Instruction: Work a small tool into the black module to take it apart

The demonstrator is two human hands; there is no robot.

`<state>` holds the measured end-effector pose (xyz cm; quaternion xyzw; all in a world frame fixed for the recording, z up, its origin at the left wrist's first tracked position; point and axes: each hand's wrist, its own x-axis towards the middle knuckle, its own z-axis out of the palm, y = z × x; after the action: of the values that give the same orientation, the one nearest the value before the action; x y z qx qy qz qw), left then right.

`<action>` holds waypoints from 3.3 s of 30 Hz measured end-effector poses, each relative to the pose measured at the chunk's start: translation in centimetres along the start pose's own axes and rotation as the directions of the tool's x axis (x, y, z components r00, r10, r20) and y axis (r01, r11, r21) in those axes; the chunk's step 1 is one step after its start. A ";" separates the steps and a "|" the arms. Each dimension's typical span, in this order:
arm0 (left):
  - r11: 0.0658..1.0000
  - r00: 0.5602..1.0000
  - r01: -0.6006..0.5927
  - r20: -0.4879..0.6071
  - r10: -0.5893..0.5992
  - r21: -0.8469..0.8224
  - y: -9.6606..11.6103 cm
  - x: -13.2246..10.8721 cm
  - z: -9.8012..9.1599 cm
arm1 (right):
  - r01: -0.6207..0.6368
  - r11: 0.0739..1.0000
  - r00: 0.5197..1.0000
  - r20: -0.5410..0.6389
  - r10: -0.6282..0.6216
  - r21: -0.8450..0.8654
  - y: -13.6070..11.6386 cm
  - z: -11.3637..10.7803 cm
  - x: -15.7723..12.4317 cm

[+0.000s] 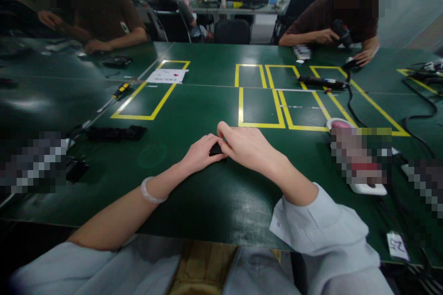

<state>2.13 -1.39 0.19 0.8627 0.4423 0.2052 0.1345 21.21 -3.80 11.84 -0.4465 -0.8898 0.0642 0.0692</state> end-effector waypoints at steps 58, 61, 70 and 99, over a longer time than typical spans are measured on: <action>0.998 1.000 -0.013 -0.011 0.014 0.066 -0.1 0.1 0.3 | -0.057 0.996 0.998 -0.034 0.055 -0.068 0.1 0.9 0.8; 0.998 1.000 -0.013 0.001 0.013 0.059 0.1 0.1 0.0 | -0.031 0.999 0.999 -0.035 0.029 -0.044 0.4 1.1 0.8; 1.000 1.000 -0.012 -0.001 0.012 0.021 0.0 0.0 0.1 | 0.047 0.992 0.999 -0.014 -0.045 0.121 1.8 0.6 0.3; 1.000 1.000 -0.006 -0.001 0.006 0.020 0.1 0.0 0.1 | 0.028 0.988 0.998 -0.056 -0.020 0.151 2.5 1.3 -0.4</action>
<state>2.28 -1.44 0.22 0.8652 0.4417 0.2016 0.1250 23.18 -2.67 10.10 -0.4308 -0.8854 0.1187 0.1281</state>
